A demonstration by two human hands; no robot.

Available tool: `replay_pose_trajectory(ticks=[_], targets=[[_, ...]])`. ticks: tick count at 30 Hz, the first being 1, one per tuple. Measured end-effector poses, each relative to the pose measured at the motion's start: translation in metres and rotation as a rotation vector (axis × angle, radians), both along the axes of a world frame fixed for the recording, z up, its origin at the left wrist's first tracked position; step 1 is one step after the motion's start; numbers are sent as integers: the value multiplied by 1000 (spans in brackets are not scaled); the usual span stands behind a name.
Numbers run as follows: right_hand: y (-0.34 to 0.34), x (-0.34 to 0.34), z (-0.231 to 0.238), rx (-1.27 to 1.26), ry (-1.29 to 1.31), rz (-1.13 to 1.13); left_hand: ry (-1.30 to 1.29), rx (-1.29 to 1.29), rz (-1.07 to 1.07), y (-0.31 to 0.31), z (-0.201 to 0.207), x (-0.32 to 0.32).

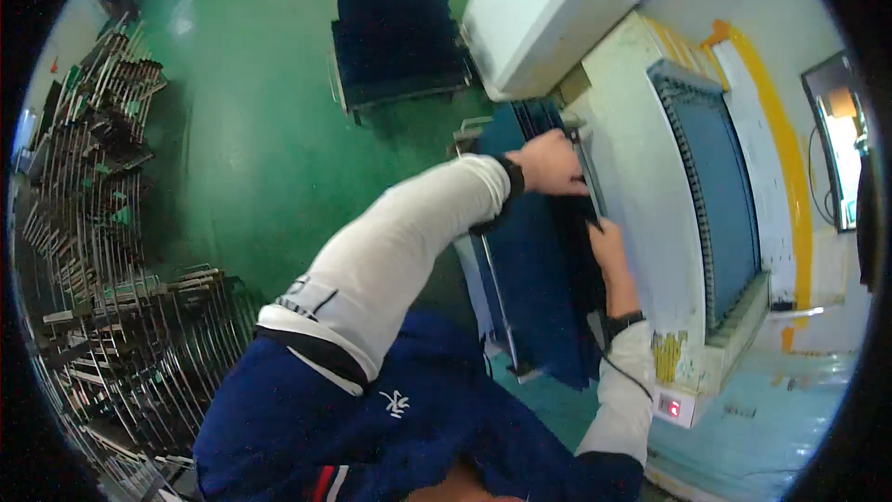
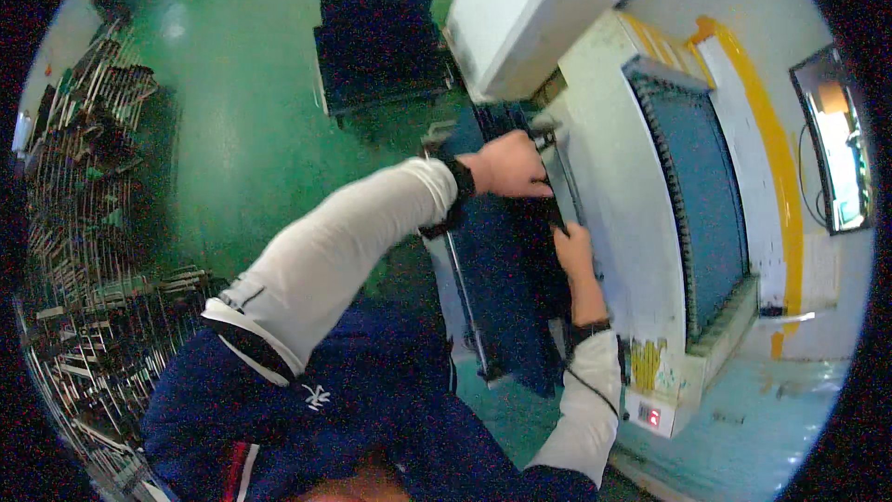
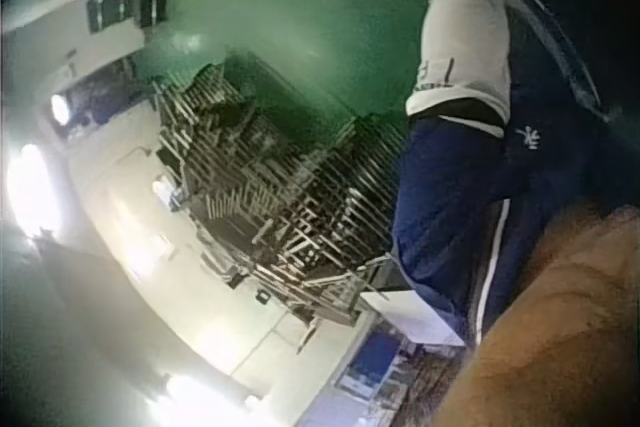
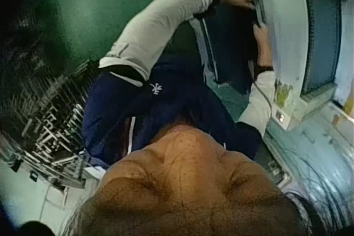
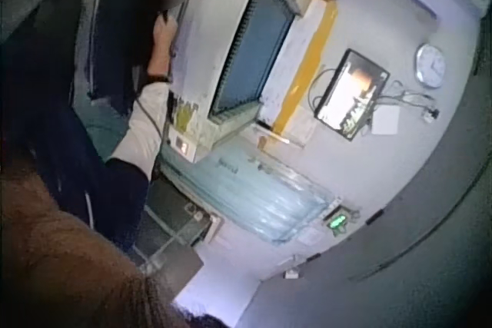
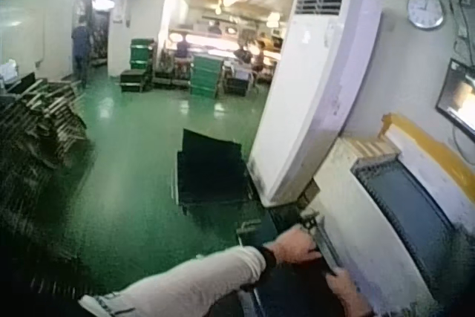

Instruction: The recorder loads and unloads flat green panels into an industrial processing or cleaning machine.

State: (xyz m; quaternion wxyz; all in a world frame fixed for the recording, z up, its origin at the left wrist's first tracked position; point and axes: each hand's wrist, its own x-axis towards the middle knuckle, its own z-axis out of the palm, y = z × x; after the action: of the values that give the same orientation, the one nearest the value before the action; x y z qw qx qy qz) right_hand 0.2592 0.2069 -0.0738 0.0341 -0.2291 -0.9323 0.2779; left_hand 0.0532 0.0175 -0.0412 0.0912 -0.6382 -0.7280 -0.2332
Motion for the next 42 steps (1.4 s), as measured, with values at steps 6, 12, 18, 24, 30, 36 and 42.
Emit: replay_pose_trajectory(ticks=[6,12,18,24,30,36,42], targets=[[5,6,-4,-75,-59,-59,-62,137,-8,1,2,6],[17,15,-9,-69,-117,-90,-61,39,-23,6,7,7],[4,11,0,-244,-143,-207,-128,-29,-15,2,11,7],[12,8,-12,-108,-131,-107,-154,74,-3,1,1,9],[10,13,-22,-135,-111,-154,-173,78,26,-8,5,12],[10,13,-33,-61,-41,-109,-172,143,9,-9,-4,12],[-2,18,-21,-8,-49,-82,-200,111,18,-11,-2,19]])
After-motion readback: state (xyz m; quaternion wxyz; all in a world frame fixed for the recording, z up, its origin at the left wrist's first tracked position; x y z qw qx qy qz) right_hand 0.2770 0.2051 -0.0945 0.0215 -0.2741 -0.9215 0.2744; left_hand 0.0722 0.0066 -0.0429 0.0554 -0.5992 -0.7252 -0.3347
